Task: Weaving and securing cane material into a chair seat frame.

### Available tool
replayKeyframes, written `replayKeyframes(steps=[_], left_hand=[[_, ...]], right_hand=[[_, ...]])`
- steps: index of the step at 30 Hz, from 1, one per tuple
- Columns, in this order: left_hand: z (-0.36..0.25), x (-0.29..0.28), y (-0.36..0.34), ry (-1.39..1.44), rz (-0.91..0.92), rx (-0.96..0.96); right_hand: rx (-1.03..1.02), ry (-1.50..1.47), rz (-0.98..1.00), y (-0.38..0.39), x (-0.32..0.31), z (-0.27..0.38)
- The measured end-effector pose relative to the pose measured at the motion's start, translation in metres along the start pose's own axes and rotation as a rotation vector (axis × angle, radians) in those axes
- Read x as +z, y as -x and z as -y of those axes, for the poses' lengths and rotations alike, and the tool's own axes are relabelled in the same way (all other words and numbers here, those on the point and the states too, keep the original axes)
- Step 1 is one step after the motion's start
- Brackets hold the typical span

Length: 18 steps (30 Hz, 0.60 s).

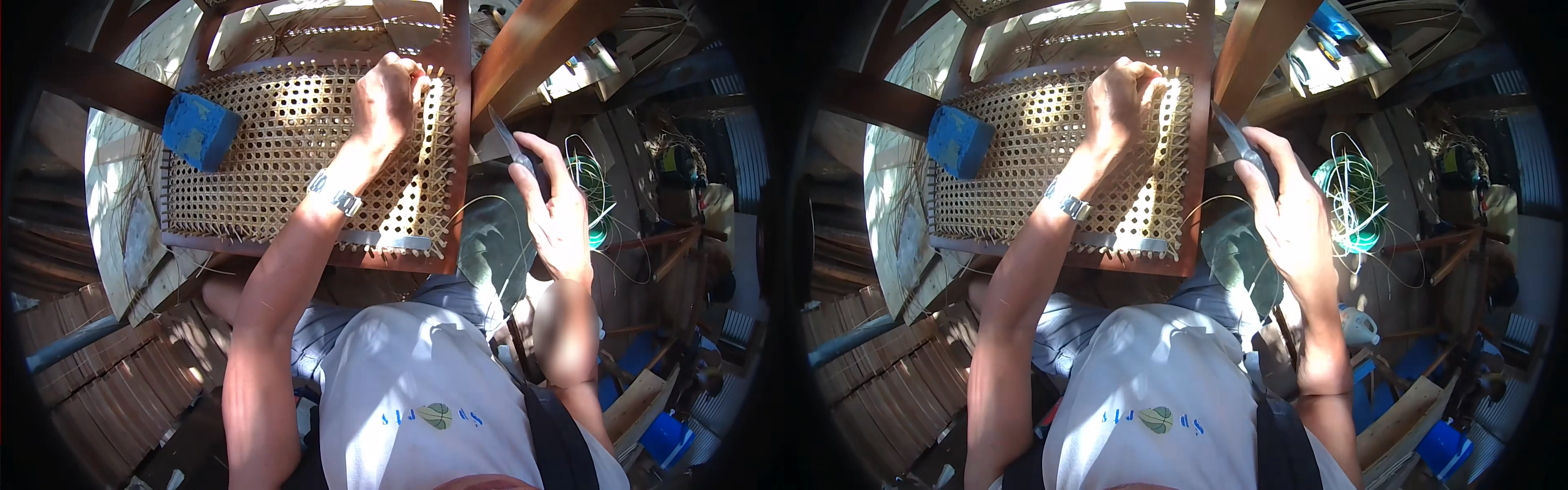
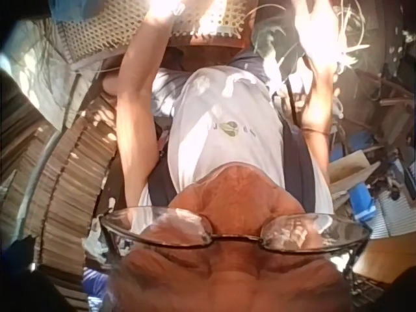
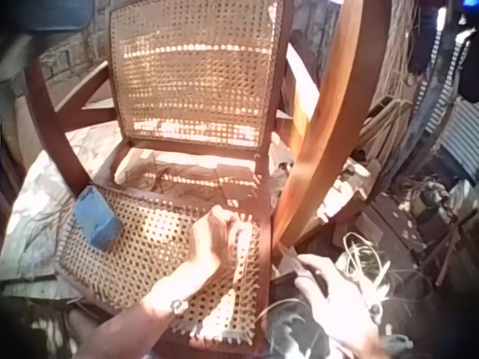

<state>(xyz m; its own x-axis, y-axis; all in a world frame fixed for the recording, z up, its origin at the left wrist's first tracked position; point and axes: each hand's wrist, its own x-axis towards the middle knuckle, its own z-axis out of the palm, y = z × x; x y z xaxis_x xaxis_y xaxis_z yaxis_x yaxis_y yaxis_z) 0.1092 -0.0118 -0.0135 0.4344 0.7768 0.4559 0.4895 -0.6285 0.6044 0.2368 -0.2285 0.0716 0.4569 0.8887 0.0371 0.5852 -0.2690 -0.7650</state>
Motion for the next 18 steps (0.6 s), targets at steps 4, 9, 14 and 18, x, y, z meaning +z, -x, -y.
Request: replayKeyframes(steps=[4, 9, 14, 18], left_hand=[[0.009, 0.006, -0.001, 0.019, 0.009, 0.0], [0.022, 0.021, 0.0, 0.087, -0.173, 0.063], [0.026, 0.029, -0.002, 0.109, -0.164, 0.049], [0.028, 0.028, 0.0, 0.139, -0.183, 0.017]], right_hand=[[-0.323, 0.677, -0.039, -0.042, 0.018, 0.032], [-0.439, 1.003, 0.114, -0.103, 0.033, 0.042], [-0.633, 0.951, 0.122, -0.119, 0.038, 0.047], [-0.586, 0.993, 0.151, -0.125, 0.041, 0.054]])
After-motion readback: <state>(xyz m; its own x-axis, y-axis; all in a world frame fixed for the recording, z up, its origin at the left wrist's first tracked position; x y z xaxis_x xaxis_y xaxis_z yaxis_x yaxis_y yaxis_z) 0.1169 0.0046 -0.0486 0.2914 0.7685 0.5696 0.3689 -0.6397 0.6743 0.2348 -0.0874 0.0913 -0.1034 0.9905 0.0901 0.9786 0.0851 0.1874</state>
